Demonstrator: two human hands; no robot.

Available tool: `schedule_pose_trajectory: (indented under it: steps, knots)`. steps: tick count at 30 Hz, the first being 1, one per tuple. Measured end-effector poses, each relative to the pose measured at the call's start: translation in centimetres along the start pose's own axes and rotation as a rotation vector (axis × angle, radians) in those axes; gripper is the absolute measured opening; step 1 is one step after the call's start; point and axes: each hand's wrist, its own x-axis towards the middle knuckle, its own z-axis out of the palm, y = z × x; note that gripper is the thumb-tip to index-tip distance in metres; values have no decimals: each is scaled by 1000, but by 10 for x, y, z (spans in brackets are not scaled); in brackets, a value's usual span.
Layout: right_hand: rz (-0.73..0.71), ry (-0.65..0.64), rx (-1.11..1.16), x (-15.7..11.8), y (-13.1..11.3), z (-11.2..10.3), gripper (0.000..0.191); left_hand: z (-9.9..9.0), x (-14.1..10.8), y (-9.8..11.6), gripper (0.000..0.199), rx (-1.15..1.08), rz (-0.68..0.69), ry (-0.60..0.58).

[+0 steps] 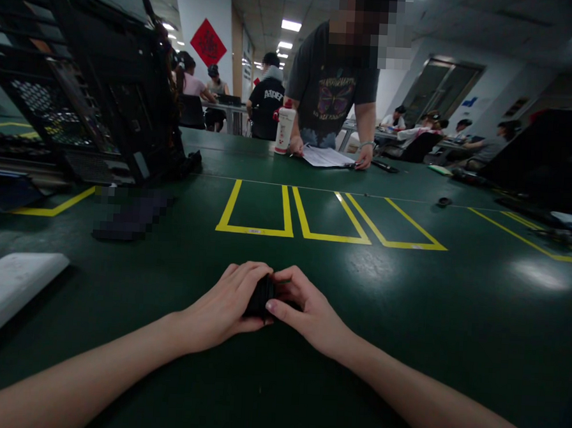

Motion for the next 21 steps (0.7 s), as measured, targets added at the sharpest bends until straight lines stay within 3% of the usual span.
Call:
schedule_pose_trajectory:
  steps: [4,8,14,21]
  knots:
    - [-63,-21,22,-2,-1,-1,29,-1,0,0,63,-13,-11,-6]
    - [-43,27,96,-1,-1,2,16,-1,1,0,62,-10,-1,-1]
    - [29,29,17,1,-4,3,28,-2,1,1,62,-9,-7,-1]
    - [-62,-3,30,-2,1,1,24,2,1,0,65,-12,9,33]
